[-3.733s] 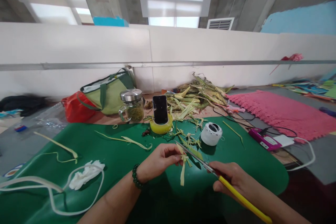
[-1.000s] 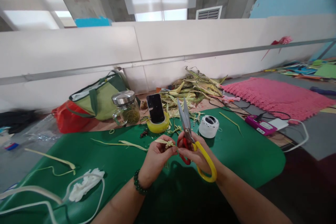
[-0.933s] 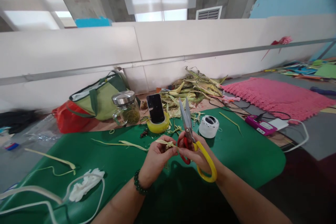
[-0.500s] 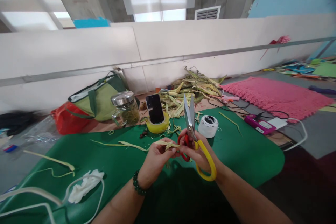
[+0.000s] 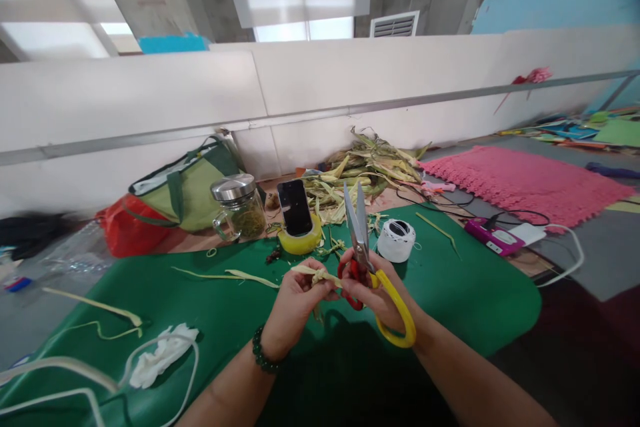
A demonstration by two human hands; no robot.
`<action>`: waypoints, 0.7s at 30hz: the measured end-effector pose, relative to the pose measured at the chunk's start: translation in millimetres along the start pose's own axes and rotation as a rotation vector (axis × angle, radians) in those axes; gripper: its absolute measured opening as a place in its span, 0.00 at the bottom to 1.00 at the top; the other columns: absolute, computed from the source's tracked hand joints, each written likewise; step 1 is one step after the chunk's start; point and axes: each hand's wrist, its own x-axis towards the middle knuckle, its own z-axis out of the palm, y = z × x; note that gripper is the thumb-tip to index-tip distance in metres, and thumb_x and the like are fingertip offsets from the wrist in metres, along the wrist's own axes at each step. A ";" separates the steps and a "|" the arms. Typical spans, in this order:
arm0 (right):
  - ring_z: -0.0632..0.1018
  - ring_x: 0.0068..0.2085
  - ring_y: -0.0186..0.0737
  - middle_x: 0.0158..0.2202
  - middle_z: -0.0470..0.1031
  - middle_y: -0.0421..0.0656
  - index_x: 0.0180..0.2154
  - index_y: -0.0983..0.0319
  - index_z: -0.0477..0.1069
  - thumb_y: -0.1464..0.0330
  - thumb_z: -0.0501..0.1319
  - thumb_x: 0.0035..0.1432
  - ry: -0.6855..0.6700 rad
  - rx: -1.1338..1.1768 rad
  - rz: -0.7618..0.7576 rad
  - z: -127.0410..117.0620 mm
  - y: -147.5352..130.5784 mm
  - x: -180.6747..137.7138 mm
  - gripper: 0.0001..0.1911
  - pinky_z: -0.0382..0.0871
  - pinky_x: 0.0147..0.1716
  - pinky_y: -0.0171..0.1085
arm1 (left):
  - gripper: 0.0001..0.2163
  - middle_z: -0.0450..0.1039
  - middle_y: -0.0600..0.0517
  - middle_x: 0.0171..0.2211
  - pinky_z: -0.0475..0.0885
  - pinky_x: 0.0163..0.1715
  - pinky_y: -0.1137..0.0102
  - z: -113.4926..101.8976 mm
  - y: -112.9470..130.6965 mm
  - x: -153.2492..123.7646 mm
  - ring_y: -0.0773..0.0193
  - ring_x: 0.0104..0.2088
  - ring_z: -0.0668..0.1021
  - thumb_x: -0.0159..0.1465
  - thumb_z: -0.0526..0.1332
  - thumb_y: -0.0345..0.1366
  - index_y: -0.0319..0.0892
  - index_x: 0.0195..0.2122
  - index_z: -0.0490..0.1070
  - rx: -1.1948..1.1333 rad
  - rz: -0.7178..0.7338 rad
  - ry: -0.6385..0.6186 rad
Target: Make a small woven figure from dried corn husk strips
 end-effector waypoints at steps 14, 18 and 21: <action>0.68 0.27 0.31 0.28 0.62 0.36 0.39 0.59 0.60 0.58 0.61 0.55 -0.003 -0.047 -0.041 0.8 8.4 1.2 0.16 0.66 0.26 0.32 | 0.13 0.71 0.55 0.22 0.72 0.28 0.75 -3.0 2.0 1.7 0.68 0.25 0.75 0.47 0.70 0.41 0.37 0.23 0.71 0.045 -0.046 -0.006; 0.72 0.43 0.42 0.40 0.67 0.45 0.49 0.57 0.58 0.48 0.63 0.49 -0.242 -0.061 -0.060 -24.4 7.8 -18.3 0.32 0.68 0.41 0.40 | 0.16 0.73 0.54 0.21 0.72 0.28 0.76 -7.9 5.2 4.4 0.69 0.24 0.75 0.44 0.72 0.43 0.37 0.24 0.72 -0.049 -0.013 0.122; 0.71 0.47 0.48 0.46 0.67 0.49 0.54 0.56 0.57 0.41 0.57 0.47 -0.298 -0.196 -0.024 -48.0 5.6 -37.2 0.39 0.67 0.43 0.42 | 0.17 0.73 0.54 0.21 0.71 0.26 0.77 -11.0 6.2 6.5 0.71 0.23 0.74 0.41 0.74 0.43 0.37 0.24 0.72 -0.127 -0.004 0.166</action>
